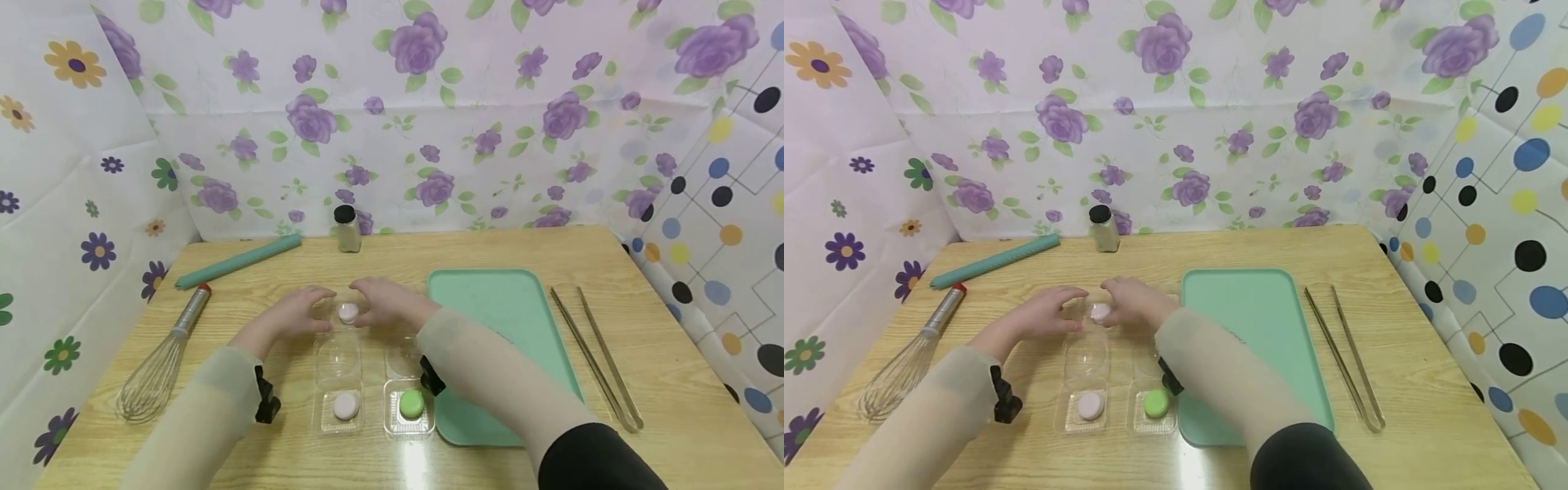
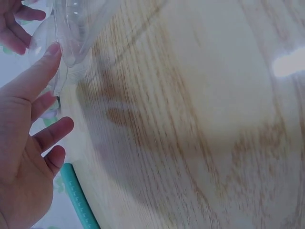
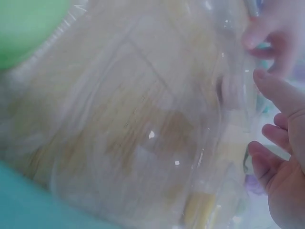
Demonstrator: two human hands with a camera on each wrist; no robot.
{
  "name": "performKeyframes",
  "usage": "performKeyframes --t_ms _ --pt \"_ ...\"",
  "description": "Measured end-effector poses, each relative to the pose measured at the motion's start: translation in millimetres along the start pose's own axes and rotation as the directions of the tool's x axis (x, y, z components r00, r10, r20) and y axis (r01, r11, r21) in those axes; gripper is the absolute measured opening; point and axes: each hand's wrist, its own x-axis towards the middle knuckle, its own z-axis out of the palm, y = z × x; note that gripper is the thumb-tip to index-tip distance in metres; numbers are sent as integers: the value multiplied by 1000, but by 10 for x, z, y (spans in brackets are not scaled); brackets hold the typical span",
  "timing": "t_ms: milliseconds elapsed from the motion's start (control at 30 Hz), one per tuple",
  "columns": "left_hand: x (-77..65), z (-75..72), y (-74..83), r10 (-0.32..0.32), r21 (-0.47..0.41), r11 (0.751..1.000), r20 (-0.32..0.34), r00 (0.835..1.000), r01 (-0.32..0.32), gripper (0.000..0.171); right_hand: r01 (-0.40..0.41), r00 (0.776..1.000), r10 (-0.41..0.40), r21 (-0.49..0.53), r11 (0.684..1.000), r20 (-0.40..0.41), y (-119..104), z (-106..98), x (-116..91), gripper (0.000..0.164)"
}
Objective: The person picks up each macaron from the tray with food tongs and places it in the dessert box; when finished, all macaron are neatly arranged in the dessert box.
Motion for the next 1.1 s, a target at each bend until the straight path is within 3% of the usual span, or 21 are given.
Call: performKeyframes --t_ms 267,467,667,867,1100 --pt "-44 -51 75 -5 -21 1000 -30 1000 5 73 56 998 -56 10 998 -3 59 -88 -270 73" --pt "-46 -64 298 85 52 995 -99 992 -80 77 64 998 -64 33 997 -2 207 -71 -539 72" --pt "-44 15 581 138 73 988 -37 990 -135 82 86 996 -85 52 995 -30 360 -30 -762 69" --pt "-50 112 801 225 119 968 -15 974 -221 87 92 996 -90 84 992 -29 465 27 -986 68" --pt "-60 243 938 192 186 964 14 981 -191 90 124 990 -119 77 989 -71 580 125 -1219 70"
